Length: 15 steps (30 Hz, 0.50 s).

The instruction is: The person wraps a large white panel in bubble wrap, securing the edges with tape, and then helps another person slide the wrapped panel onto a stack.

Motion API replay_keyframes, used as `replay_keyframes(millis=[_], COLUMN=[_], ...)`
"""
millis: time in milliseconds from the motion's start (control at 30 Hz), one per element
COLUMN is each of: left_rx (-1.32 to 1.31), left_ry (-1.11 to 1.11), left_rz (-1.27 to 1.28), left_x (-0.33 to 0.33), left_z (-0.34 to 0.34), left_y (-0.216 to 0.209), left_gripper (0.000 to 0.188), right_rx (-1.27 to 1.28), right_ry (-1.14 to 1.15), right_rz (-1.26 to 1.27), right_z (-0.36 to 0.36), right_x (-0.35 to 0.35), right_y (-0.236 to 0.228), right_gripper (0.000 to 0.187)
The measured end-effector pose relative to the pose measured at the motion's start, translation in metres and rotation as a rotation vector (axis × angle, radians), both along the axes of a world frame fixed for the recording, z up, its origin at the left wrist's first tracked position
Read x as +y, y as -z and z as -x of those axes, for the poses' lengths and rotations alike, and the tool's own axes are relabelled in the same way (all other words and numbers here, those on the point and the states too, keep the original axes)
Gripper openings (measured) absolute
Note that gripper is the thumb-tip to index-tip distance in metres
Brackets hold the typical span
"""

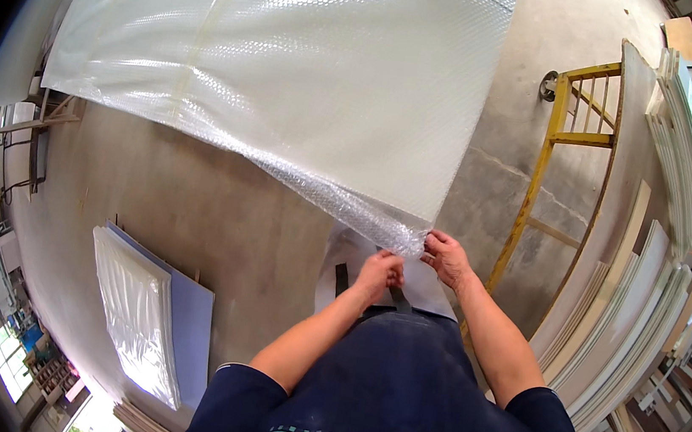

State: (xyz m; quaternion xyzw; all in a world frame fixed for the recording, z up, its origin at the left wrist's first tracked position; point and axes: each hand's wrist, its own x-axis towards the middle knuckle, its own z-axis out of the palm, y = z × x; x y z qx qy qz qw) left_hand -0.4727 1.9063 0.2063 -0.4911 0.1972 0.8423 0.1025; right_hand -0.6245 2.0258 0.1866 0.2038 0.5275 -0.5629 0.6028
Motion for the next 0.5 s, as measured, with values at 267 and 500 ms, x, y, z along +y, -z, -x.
replay_keyframes(millis=[267, 500], left_rx=[-0.135, -0.128], left_ry=[0.140, 0.372], left_rz=[0.481, 0.640], left_x=[-0.039, -0.039], left_z=[0.005, 0.003], left_y=[0.004, 0.004], left_gripper=[0.026, 0.040], right_rx=[-0.016, 0.051], right_ry=[0.026, 0.021], right_rz=[0.029, -0.041], right_z=[-0.006, -0.018], right_x=[-0.007, -0.044], right_y=[0.005, 0.011], right_gripper=[0.027, 0.021])
